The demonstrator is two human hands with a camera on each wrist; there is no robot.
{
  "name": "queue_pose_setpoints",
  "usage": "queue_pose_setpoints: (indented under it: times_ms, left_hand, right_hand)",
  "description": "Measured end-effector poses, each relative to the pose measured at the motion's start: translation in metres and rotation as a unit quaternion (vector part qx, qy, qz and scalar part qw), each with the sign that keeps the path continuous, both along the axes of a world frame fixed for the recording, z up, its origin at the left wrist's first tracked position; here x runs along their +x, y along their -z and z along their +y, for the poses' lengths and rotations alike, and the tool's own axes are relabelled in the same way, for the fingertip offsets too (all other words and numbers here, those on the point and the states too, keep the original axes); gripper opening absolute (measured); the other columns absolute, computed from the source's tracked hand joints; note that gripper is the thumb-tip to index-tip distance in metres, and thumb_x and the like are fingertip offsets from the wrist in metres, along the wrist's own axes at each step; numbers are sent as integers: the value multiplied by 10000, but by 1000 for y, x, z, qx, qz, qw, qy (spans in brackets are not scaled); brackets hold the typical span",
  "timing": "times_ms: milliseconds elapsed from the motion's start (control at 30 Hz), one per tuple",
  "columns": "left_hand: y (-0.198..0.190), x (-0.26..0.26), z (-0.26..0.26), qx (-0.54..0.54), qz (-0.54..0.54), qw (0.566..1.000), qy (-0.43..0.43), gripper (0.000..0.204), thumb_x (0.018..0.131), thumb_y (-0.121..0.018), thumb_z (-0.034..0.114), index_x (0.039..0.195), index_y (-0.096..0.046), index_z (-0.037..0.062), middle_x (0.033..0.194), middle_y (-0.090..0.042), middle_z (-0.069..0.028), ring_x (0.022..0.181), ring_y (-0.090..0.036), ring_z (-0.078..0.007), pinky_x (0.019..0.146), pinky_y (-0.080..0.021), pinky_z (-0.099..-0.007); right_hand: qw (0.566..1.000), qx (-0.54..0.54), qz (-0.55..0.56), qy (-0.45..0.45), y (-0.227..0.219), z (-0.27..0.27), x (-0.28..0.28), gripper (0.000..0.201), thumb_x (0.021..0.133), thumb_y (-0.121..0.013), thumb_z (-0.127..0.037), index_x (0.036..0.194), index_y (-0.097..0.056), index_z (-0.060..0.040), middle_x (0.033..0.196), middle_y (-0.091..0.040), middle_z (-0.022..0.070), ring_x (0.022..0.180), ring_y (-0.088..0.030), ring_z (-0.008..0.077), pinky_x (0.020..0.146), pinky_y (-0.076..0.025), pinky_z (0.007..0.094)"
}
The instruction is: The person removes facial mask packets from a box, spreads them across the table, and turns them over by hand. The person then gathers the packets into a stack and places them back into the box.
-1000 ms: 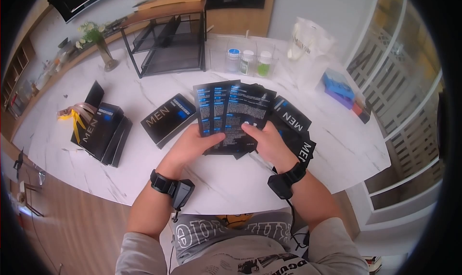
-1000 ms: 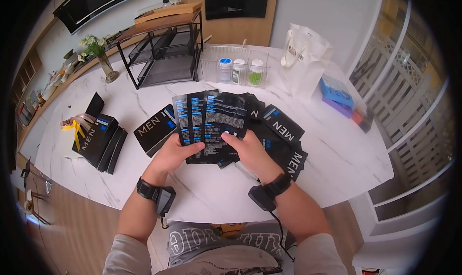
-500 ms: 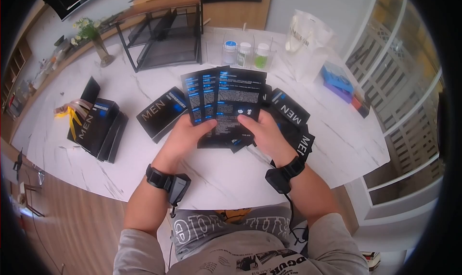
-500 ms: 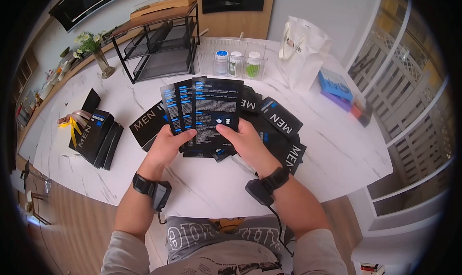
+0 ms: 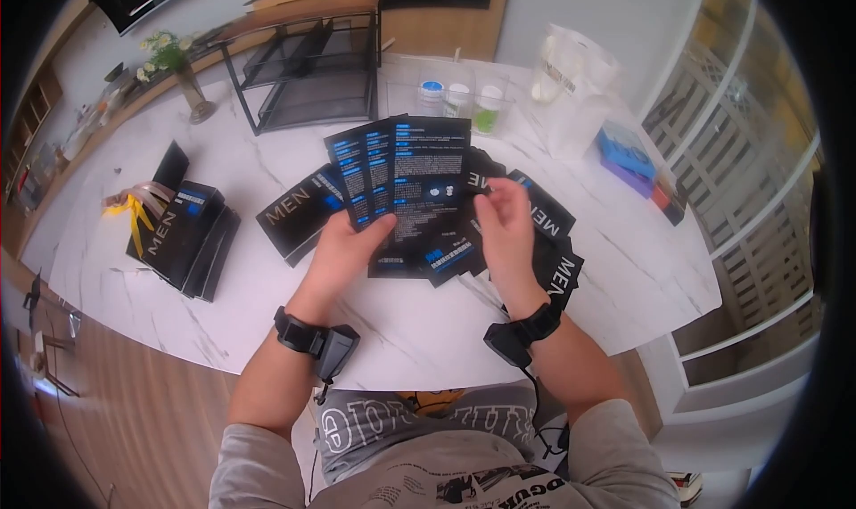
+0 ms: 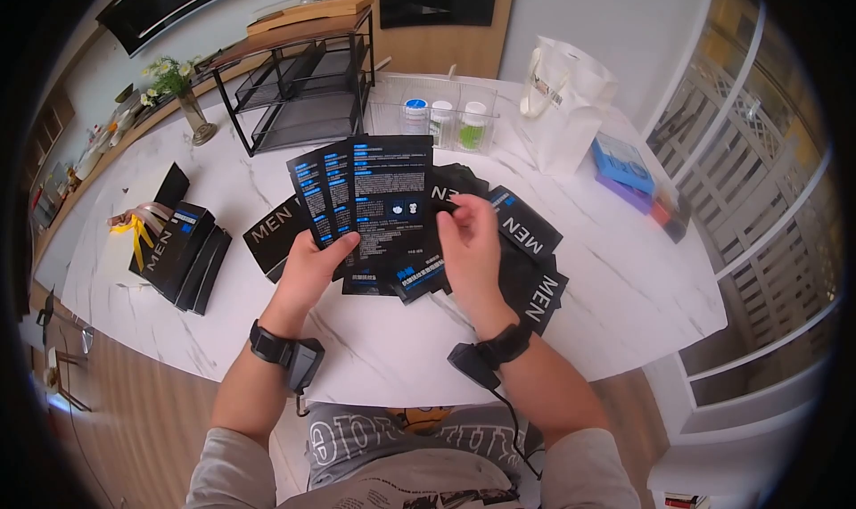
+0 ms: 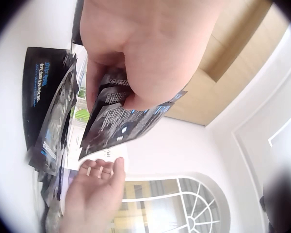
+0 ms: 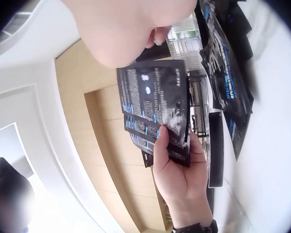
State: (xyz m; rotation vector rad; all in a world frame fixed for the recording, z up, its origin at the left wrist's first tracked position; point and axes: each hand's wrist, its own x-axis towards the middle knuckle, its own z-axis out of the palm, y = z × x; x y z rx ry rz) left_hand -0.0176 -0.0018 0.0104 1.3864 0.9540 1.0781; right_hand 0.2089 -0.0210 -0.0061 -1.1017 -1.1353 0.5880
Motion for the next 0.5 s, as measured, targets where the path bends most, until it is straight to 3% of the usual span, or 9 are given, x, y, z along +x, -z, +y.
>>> queue_pose_setpoints:
  times_ms: [100,133,167,233,267,367,400,433,500]
  left_hand:
    - [9,3,0,93,60,993,-32,290,934,-649,131,1189,-627,-5,967,-687,-72,860,-623,-141,750,-503,-294]
    - [10,5,-1,132,82,987,-37,329,926,-656,132,1221,-607,-4,981,-677,-86,882,-622,-152,752,-503,-297]
    - [8,8,-4,174,108,979,-14,403,911,-681,131,1274,-563,1,1067,-637,-99,948,-610,-165,811,-499,-305]
    - [-5,11,-15,255,158,953,33,572,881,-732,129,1378,-475,9,1240,-557,-124,1079,-588,-193,929,-491,-322]
    - [-10,10,-19,198,144,959,144,758,823,-785,151,1453,-381,33,1339,-418,-156,1139,-536,-242,975,-463,-338]
    - [-18,13,-28,266,183,928,186,729,821,-787,160,1434,-412,33,1347,-381,-148,1137,-525,-272,979,-453,-348]
    - [-18,13,-29,313,183,918,160,678,827,-769,131,1417,-444,50,1327,-425,-129,1166,-508,-260,944,-463,-344]
    - [-18,12,-27,321,187,919,130,665,828,-762,118,1414,-452,56,1316,-442,-125,1162,-510,-259,935,-463,-342]
    - [-14,10,-18,336,195,919,74,640,830,-747,91,1406,-469,66,1295,-474,-117,1155,-514,-257,917,-461,-339]
  right_hand:
    - [991,-41,-18,-129,3,-4,1,338,923,-656,-29,1243,-549,-35,1152,-594,93,962,-599,112,831,-492,244]
    - [983,-39,-42,-174,-8,-14,-10,464,911,-686,-63,1339,-508,-37,1273,-580,135,1104,-601,175,928,-489,299]
    - [975,9,-98,-198,-10,-19,-18,605,890,-730,-114,1415,-444,-23,1340,-556,166,1239,-551,236,1017,-457,353]
    - [957,1,-32,-288,-3,-24,-29,677,878,-754,-168,1436,-410,3,1369,-536,169,1318,-490,244,1060,-429,380]
    - [939,39,48,-340,-2,-25,-34,661,878,-756,-188,1412,-425,16,1331,-563,142,1231,-544,204,997,-465,348]
    - [950,-68,-56,-298,-3,-21,-20,501,909,-720,-182,1321,-517,17,1181,-632,93,1046,-598,143,887,-496,302]
    - [964,-75,7,-257,-16,-25,-23,293,943,-670,-153,1170,-603,20,1013,-656,44,878,-586,95,786,-496,269]
    - [975,-72,42,-208,-18,-26,-23,207,974,-629,-145,1087,-633,28,950,-658,28,838,-581,79,775,-492,256]
    - [962,-81,153,-211,-8,-18,-13,211,977,-627,-142,1112,-628,19,1003,-667,34,885,-606,87,792,-501,260]
